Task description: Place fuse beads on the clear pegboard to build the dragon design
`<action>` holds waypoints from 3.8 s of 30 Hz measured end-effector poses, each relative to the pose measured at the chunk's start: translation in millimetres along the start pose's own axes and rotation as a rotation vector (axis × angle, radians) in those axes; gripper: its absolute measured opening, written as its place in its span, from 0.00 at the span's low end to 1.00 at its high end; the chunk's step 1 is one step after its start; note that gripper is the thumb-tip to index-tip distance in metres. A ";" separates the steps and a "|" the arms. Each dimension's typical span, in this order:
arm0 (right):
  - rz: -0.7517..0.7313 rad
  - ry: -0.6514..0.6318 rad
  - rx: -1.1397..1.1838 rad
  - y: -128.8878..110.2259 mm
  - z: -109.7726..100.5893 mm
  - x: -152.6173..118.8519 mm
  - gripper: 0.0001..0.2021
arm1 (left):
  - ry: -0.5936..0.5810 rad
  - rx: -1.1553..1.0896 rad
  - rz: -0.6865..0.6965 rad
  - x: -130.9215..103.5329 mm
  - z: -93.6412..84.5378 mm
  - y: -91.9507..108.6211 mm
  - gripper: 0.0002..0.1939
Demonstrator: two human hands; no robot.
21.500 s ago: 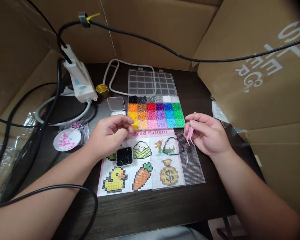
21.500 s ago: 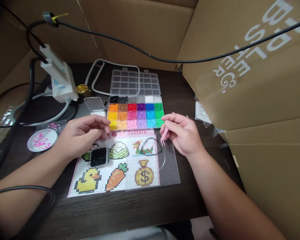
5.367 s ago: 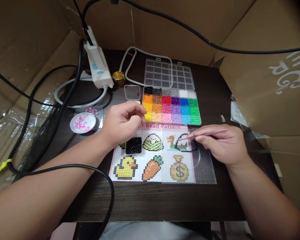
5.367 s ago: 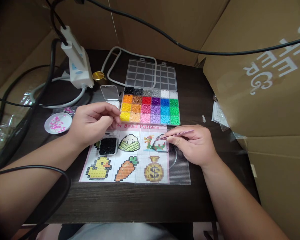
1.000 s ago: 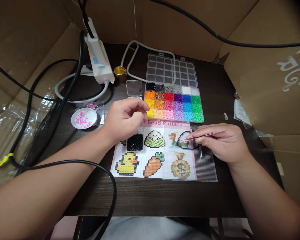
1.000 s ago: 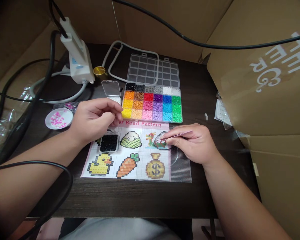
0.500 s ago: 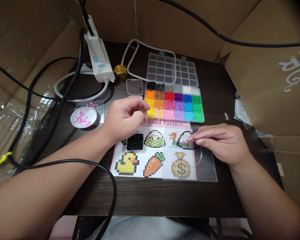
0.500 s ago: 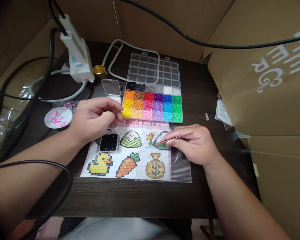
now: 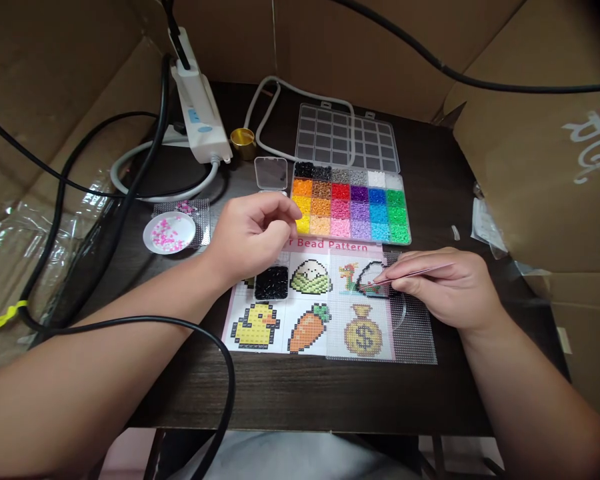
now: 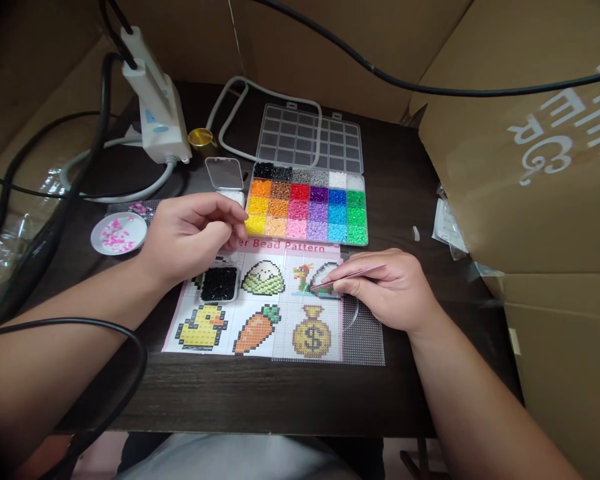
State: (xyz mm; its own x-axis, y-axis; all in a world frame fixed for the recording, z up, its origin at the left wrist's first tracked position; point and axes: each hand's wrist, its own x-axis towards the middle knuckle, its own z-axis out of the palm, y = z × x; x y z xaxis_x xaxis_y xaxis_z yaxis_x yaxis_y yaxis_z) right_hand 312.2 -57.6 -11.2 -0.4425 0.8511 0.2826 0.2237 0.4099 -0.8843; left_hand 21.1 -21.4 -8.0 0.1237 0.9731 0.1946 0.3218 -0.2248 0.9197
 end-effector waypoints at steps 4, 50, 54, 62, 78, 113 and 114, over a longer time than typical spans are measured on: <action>0.014 0.005 0.001 -0.7 -0.2 0.0 0.11 | 0.002 0.003 0.003 0.3 0.0 0.6 0.11; 0.082 -0.061 0.084 -0.5 0.5 -0.6 0.06 | 0.053 0.057 -0.017 -0.1 0.6 0.6 0.09; 0.085 -0.063 0.078 -0.2 -0.4 -1.9 0.07 | 0.050 0.050 -0.026 -1.0 0.6 1.4 0.09; 0.113 -0.046 0.075 -0.7 -1.4 -2.7 0.05 | 0.037 0.032 -0.030 -0.5 0.5 0.5 0.08; 0.094 -0.055 0.060 0.9 -1.5 -3.6 0.06 | 0.037 0.021 -0.050 -0.9 0.5 0.6 0.07; 0.062 -0.026 0.099 2.1 -1.2 -1.2 0.11 | 0.017 0.112 0.012 -0.6 -1.1 -0.8 0.08; 0.062 -0.026 0.100 2.4 -1.2 -1.2 0.11 | 0.017 0.115 0.010 -0.5 -1.2 -0.7 0.08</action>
State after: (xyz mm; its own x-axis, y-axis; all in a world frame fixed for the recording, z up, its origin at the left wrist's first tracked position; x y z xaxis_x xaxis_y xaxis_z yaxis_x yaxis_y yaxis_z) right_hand 314.2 -57.3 -13.2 -0.4532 0.8645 0.2174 0.1642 0.3208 -0.9328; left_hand 19.7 -21.6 -8.4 0.1114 0.9712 0.2105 0.4260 -0.2381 0.8728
